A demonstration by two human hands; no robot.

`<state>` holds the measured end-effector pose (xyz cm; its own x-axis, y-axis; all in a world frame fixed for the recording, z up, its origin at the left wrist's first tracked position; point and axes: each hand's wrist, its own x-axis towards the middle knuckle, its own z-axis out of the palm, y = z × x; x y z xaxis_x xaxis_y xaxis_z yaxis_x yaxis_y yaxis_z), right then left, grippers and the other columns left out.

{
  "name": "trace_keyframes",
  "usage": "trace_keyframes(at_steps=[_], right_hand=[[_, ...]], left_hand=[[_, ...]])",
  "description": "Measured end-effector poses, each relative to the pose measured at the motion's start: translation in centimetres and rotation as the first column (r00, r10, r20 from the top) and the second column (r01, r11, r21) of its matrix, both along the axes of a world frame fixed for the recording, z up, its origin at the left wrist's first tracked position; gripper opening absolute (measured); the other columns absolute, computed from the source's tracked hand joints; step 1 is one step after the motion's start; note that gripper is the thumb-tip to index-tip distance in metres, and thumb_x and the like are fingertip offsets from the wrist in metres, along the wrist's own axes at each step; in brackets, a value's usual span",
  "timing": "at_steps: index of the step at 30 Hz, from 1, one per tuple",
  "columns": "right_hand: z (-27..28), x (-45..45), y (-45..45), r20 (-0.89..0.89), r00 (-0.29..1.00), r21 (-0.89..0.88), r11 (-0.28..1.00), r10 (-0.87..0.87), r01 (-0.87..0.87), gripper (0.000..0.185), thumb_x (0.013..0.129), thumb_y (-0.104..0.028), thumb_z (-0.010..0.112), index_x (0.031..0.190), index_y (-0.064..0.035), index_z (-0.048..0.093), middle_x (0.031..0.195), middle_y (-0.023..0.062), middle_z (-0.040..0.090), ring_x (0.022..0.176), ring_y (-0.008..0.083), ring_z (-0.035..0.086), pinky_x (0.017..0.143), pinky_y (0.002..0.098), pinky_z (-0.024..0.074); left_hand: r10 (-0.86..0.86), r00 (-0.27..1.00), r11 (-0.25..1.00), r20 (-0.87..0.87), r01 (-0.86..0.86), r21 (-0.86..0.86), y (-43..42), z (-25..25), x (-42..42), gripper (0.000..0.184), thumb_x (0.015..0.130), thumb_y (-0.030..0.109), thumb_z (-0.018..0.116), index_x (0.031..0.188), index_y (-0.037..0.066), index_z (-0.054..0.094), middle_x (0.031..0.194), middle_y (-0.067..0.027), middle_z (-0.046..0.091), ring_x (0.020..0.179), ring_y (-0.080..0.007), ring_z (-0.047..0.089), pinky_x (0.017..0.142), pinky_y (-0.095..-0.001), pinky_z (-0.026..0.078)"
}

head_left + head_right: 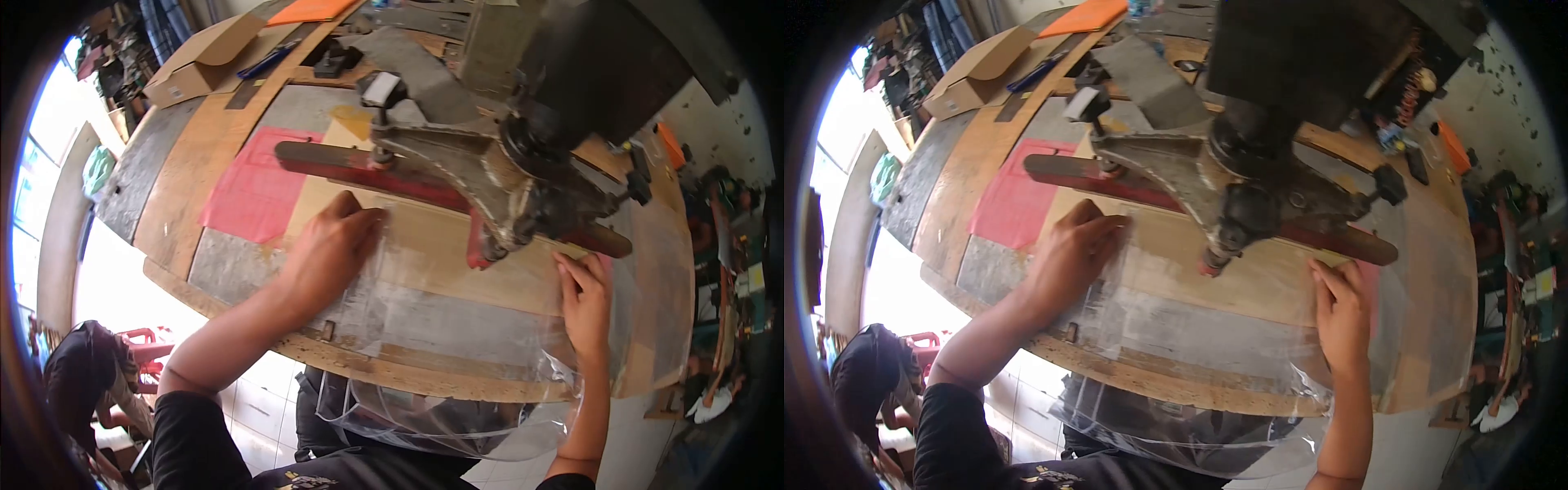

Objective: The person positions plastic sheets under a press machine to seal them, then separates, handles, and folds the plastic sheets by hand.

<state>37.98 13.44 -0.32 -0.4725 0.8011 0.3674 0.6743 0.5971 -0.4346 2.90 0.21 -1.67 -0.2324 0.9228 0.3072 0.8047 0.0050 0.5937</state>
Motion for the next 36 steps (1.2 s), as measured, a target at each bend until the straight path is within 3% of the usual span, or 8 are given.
trace_keyframes(at_steps=[3, 11, 13, 17, 19, 25, 27, 36], right_hand=[[0.5, -0.5, -0.4, -0.012, 0.998, -0.113, 0.992, -0.060, 0.058, 0.021, 0.101, -0.004, 0.066, 0.118, -0.0013, 0.076, 0.093, 0.0103, 0.061, 0.086, 0.0250, 0.060, 0.078, 0.0335, 0.0487], [0.8, -0.7, -0.4, -0.012, 0.999, -0.114, 0.992, -0.049, 0.047, 0.021, 0.101, -0.004, 0.065, 0.120, -0.0018, 0.076, 0.092, 0.0097, 0.060, 0.085, 0.0231, 0.058, 0.078, 0.0321, 0.0475], [0.7, -0.7, -0.3, -0.027, 0.999, -0.119, 0.992, -0.044, 0.041, 0.021, 0.101, -0.004, 0.065, 0.120, -0.0018, 0.076, 0.092, 0.0098, 0.060, 0.086, 0.0233, 0.058, 0.078, 0.0319, 0.0474], [0.5, -0.5, -0.1, -0.018, 0.999, -0.101, 0.994, -0.033, 0.031, 0.022, 0.102, -0.005, 0.065, 0.120, -0.0017, 0.076, 0.093, 0.0100, 0.060, 0.087, 0.0234, 0.059, 0.079, 0.0314, 0.0475], [0.4, -0.4, -0.1, -0.017, 0.999, -0.102, 0.994, -0.033, 0.031, 0.022, 0.102, -0.005, 0.065, 0.121, -0.0017, 0.076, 0.093, 0.0100, 0.060, 0.088, 0.0234, 0.059, 0.079, 0.0314, 0.0477], [0.5, -0.4, -0.1, -0.002, 1.000, -0.041, 0.999, -0.004, 0.004, 0.022, 0.100, -0.003, 0.066, 0.120, -0.0027, 0.077, 0.102, 0.0119, 0.066, 0.088, 0.0251, 0.064, 0.076, 0.0329, 0.0500], [1.1, -0.7, -0.5, 0.050, 0.995, -0.134, 0.987, -0.087, 0.093, 0.022, 0.102, -0.006, 0.065, 0.120, -0.0016, 0.076, 0.099, 0.0123, 0.065, 0.096, 0.0285, 0.063, 0.087, 0.0359, 0.0497], [0.0, 0.0, 0.1, 0.027, 1.000, 0.015, 1.000, -0.001, 0.001, 0.023, 0.102, -0.011, 0.065, 0.121, -0.0046, 0.076, 0.100, 0.0130, 0.067, 0.094, 0.0290, 0.067, 0.084, 0.0368, 0.0515]], left_hand=[[0.007, 1.000, 1.000, 0.002, -0.007, -0.005, -0.1, -0.1, -0.1, 0.022, 0.096, 0.012, 0.068, 0.115, 0.005, 0.076, 0.100, -0.0188, 0.066, 0.088, -0.0393, 0.069, 0.081, -0.0481, 0.056], [0.017, 0.997, 0.998, -0.076, -0.012, 0.055, -0.1, -0.1, -0.2, 0.020, 0.095, 0.009, 0.071, 0.114, 0.005, 0.078, 0.093, -0.0143, 0.064, 0.078, -0.0333, 0.068, 0.072, -0.0441, 0.056], [0.010, 0.997, 1.000, -0.071, -0.010, 0.007, -0.2, 0.1, -0.1, 0.021, 0.096, 0.012, 0.068, 0.114, 0.005, 0.075, 0.095, -0.0167, 0.065, 0.091, -0.0372, 0.067, 0.081, -0.0470, 0.056], [0.012, 0.997, 1.000, -0.078, -0.012, 0.000, -0.3, 0.2, -0.1, 0.022, 0.096, 0.012, 0.068, 0.115, 0.005, 0.075, 0.094, -0.0164, 0.064, 0.091, -0.0364, 0.067, 0.081, -0.0464, 0.056], [0.017, 0.993, 0.998, -0.114, -0.010, 0.065, -0.2, 0.0, -0.1, 0.020, 0.095, 0.010, 0.072, 0.113, 0.004, 0.078, 0.093, -0.0140, 0.064, 0.078, -0.0334, 0.068, 0.072, -0.0440, 0.055], [0.024, 0.992, 1.000, -0.128, -0.024, -0.005, -0.3, 0.2, -0.1, 0.022, 0.095, 0.011, 0.070, 0.116, 0.006, 0.077, 0.088, -0.0137, 0.065, 0.077, -0.0353, 0.068, 0.071, -0.0450, 0.055], [0.033, 0.991, 0.999, -0.130, -0.035, -0.018, -0.3, 0.2, 0.0, 0.023, 0.096, 0.012, 0.070, 0.117, 0.007, 0.077, 0.088, -0.0136, 0.066, 0.078, -0.0359, 0.068, 0.072, -0.0455, 0.055], [0.031, 0.992, 0.999, -0.122, -0.035, -0.029, -0.4, -0.2, -0.3, 0.024, 0.095, 0.016, 0.069, 0.117, 0.008, 0.077, 0.093, -0.0137, 0.071, 0.083, -0.0372, 0.070, 0.075, -0.0474, 0.056]])
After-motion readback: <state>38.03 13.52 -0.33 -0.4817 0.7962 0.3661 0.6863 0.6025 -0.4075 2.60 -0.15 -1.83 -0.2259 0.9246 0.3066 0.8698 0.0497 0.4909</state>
